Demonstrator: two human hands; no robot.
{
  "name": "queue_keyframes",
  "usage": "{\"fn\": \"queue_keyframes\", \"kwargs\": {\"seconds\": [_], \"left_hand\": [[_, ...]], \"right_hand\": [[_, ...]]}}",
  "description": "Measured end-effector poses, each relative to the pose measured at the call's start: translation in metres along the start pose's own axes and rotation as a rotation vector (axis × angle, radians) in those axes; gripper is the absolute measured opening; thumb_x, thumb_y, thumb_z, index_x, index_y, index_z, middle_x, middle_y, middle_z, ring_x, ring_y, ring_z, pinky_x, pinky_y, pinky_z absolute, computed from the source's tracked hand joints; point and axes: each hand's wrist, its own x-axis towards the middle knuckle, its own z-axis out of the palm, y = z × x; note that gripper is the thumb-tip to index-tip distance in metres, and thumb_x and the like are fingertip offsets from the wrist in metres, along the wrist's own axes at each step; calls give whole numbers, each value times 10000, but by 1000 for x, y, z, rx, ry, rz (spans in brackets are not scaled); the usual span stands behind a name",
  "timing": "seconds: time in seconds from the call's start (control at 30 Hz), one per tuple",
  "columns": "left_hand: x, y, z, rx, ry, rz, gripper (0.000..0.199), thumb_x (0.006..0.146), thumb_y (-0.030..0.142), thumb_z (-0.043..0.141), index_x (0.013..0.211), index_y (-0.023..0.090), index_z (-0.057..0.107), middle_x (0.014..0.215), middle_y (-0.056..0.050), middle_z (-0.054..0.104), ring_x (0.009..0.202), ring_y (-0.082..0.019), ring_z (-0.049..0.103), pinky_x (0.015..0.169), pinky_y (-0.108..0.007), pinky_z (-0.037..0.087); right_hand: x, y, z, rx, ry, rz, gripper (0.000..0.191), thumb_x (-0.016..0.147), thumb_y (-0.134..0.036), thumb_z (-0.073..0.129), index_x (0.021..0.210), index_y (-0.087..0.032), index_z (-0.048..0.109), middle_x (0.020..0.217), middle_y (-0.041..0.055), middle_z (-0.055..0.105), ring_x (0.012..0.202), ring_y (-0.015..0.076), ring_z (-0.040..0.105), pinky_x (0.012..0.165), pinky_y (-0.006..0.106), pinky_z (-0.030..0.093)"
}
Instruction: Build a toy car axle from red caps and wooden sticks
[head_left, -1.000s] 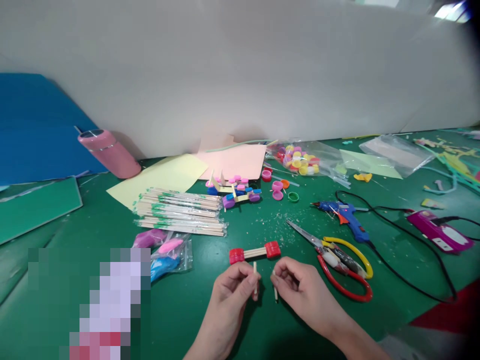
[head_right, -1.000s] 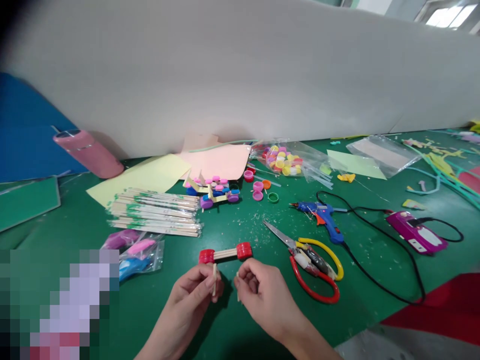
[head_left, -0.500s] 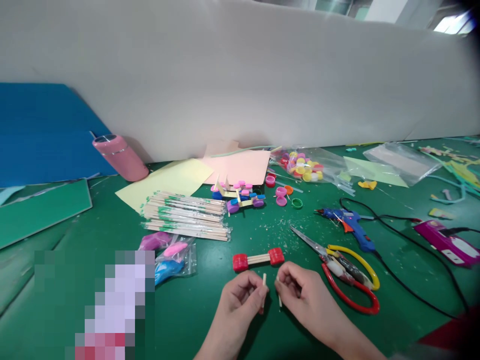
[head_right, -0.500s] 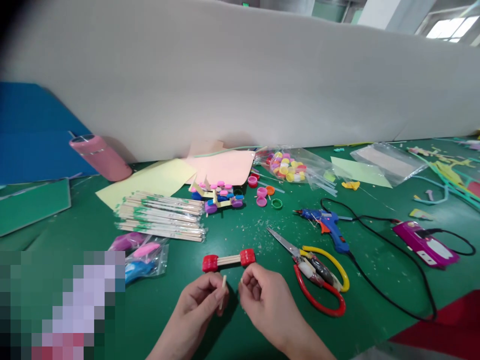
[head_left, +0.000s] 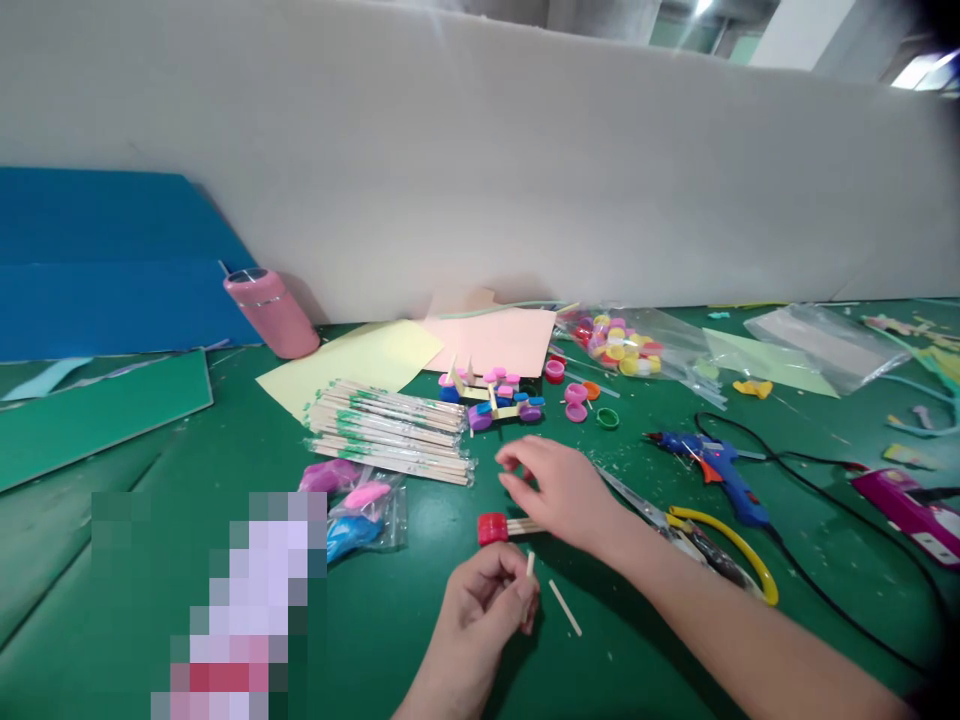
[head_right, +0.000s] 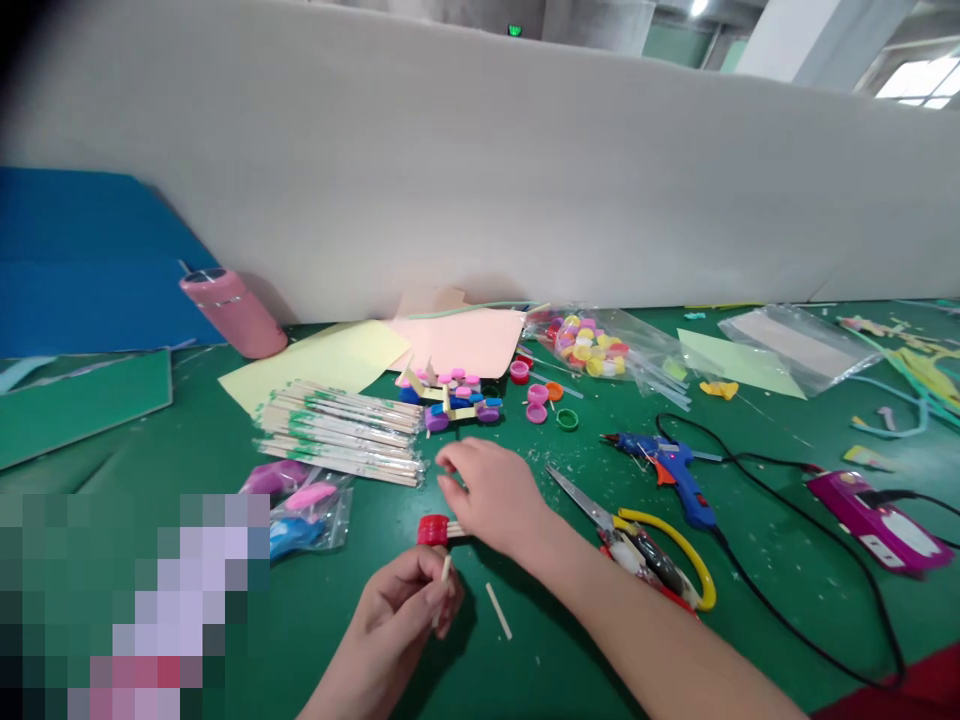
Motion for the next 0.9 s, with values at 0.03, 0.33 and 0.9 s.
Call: {"fn": "queue_keyframes", "kwargs": {"seconds": [0.03,0.33,0.9], "left_hand": [[0,1,0,-4,18,13,216,729,307,641,621,145,550,538,25,472,516,-98,384,518,-232,288],[5,2,-11,-47,154,105,207,764,264,607,609,151,530,550,31,452,543,-95,358,519,-224,280],[-5,3,4,595,336,605,77,770,195,570,720,205,627,691,-46,568,652,-192,495,635,-294,385]], "right_hand": [[16,-1,4,-9,-17,-35,136,832,-161,473,940,-183,553,921,31,632,832,157,571,688,242,415],[73,-20,42,-179,-225,-160,128,818,-185,557,914,-112,600,913,77,636,836,202,601,697,337,481],[43,-11,-5,110,199,-63,253,917,-251,369,913,-168,608,849,27,651,803,133,584,691,218,411]]}}
